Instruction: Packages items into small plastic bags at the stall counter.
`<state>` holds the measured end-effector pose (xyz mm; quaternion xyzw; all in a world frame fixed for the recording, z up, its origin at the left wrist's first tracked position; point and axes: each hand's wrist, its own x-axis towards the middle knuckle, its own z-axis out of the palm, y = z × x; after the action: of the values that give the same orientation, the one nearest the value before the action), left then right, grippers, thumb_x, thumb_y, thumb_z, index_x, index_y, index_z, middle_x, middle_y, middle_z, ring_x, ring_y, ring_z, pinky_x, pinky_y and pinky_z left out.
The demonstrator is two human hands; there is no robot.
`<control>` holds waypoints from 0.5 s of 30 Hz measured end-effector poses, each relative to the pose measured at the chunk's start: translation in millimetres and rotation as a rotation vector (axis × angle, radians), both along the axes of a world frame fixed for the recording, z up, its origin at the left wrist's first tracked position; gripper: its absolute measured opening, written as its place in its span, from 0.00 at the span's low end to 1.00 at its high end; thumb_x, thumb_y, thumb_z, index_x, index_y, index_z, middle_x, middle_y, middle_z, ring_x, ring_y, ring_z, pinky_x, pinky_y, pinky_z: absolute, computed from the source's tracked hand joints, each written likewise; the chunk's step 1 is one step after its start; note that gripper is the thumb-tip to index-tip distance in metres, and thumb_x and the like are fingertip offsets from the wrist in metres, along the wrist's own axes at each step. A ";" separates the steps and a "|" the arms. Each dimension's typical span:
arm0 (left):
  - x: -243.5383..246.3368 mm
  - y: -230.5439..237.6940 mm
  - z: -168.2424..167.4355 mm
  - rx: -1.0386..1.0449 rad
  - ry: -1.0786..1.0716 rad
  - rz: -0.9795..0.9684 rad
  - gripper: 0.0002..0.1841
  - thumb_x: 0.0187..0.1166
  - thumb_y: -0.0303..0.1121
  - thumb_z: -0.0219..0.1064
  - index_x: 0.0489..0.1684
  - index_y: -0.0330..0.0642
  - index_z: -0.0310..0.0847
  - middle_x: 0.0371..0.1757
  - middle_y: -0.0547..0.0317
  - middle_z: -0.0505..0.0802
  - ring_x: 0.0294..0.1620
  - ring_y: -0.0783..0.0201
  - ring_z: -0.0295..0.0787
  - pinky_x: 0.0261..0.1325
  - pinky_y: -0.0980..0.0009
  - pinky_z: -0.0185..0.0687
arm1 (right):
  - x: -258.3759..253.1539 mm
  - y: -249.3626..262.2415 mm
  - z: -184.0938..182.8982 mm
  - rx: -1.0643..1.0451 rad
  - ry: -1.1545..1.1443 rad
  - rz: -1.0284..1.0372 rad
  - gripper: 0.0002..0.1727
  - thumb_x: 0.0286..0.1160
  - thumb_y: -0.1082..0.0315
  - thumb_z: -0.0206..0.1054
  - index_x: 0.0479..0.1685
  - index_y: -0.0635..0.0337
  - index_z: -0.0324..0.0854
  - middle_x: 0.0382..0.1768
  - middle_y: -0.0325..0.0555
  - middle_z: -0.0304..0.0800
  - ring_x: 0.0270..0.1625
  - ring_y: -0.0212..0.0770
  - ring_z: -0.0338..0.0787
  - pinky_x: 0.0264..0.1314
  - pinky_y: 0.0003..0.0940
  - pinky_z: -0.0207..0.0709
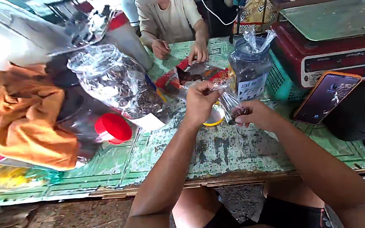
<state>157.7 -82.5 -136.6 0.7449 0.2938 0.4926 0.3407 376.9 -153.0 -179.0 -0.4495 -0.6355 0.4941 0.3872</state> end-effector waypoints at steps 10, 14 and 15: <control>-1.1 -12.4 -10.8 -0.061 -0.180 -0.028 0.15 0.71 0.18 0.68 0.56 0.35 0.84 0.41 0.60 0.94 0.35 0.69 0.89 0.40 0.70 0.88 | 1.4 0.8 -1.8 0.065 -0.216 -0.032 0.21 0.73 0.76 0.72 0.66 0.60 0.83 0.54 0.50 0.92 0.42 0.40 0.92 0.43 0.37 0.89; -1.7 -5.4 -12.4 -0.126 -0.210 -0.001 0.24 0.73 0.20 0.70 0.71 0.35 0.76 0.34 0.59 0.92 0.29 0.67 0.88 0.34 0.70 0.87 | 5.2 3.1 -6.0 0.163 -0.158 -0.172 0.21 0.69 0.78 0.73 0.64 0.64 0.84 0.54 0.50 0.92 0.51 0.39 0.92 0.56 0.37 0.88; -2.8 -3.4 -12.9 -0.124 -0.218 0.020 0.25 0.73 0.20 0.69 0.72 0.35 0.75 0.36 0.58 0.92 0.30 0.67 0.88 0.35 0.70 0.87 | 7.3 4.3 -7.4 0.199 -0.127 -0.184 0.21 0.69 0.79 0.72 0.64 0.64 0.84 0.54 0.51 0.92 0.54 0.40 0.92 0.59 0.38 0.88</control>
<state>154.9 -85.8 -149.5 0.6616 0.2925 0.5549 0.4109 384.2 -148.7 -186.5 -0.4958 -0.6605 0.3617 0.4326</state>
